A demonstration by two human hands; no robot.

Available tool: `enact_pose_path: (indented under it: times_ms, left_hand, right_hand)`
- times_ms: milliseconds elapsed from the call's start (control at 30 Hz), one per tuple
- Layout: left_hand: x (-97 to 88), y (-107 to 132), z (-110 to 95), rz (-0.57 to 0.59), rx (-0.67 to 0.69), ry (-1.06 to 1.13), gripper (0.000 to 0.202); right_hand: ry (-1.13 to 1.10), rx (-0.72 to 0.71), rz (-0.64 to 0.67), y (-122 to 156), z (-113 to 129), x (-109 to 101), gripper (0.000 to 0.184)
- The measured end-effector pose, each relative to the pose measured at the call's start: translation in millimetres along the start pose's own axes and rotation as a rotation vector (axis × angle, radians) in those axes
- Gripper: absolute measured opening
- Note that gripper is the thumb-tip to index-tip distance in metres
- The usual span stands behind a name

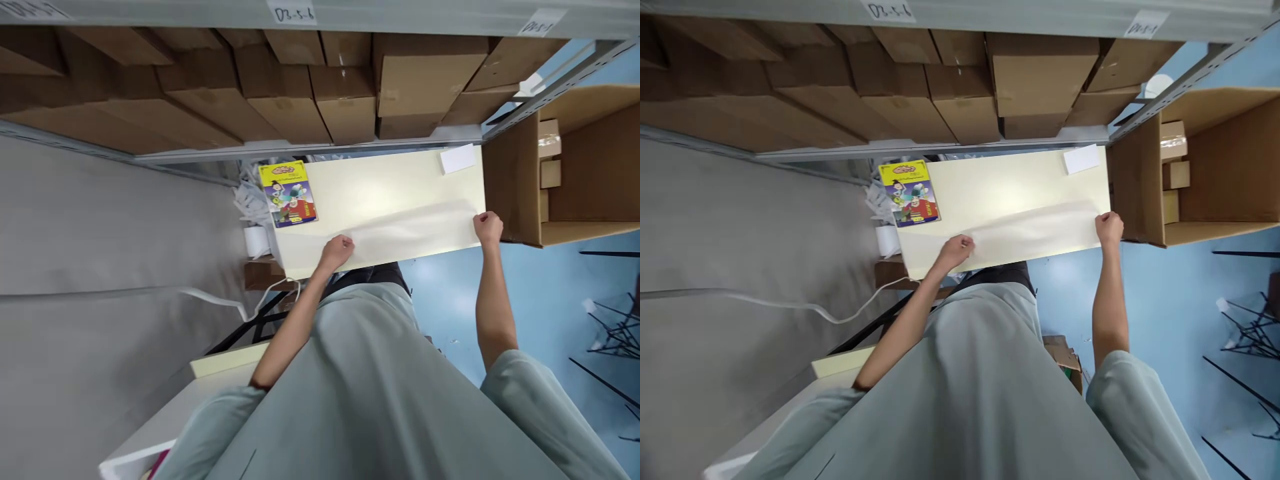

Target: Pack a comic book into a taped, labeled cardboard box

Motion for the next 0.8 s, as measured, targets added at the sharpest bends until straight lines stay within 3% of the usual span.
enact_pose_path:
  times_ms: [167, 333, 500, 700, 800]
  left_hand:
    - [19.9, -16.5, -6.2, 0.004, -0.062, -0.094, 0.015]
    - [12.2, -11.3, -2.6, 0.011, -0.065, -0.097, 0.015]
    - [-25.5, 18.7, 14.3, -0.043, -0.029, 0.03, 0.022]
    - [-95.0, 62.9, 32.4, -0.252, 0.089, 0.324, 0.029]
    - [-129.7, 90.3, 40.8, -0.349, 0.13, 0.389, 0.031]
  right_hand:
    - [-0.012, 0.065, 0.058, -5.1, -9.4, 22.3, 0.007]
    - [-0.083, 0.071, 0.083, 2.6, 1.0, 15.9, 0.005]
    - [-0.218, -0.049, -0.064, 21.1, 36.7, -33.6, 0.005]
    - [-0.59, -0.247, -0.239, 46.2, 112.7, -103.0, 0.008]
    - [-0.662, -0.37, -0.359, 58.2, 140.4, -136.4, 0.007]
Point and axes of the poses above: each hand's wrist, its own y-axis away from the middle knuckle, its own x-axis out of the palm, z = x × y, the point moved 4 cm from there along -y, towards the middle knuckle, and after that the axes turned 4 degrees about -x, right-handed, at the moved point
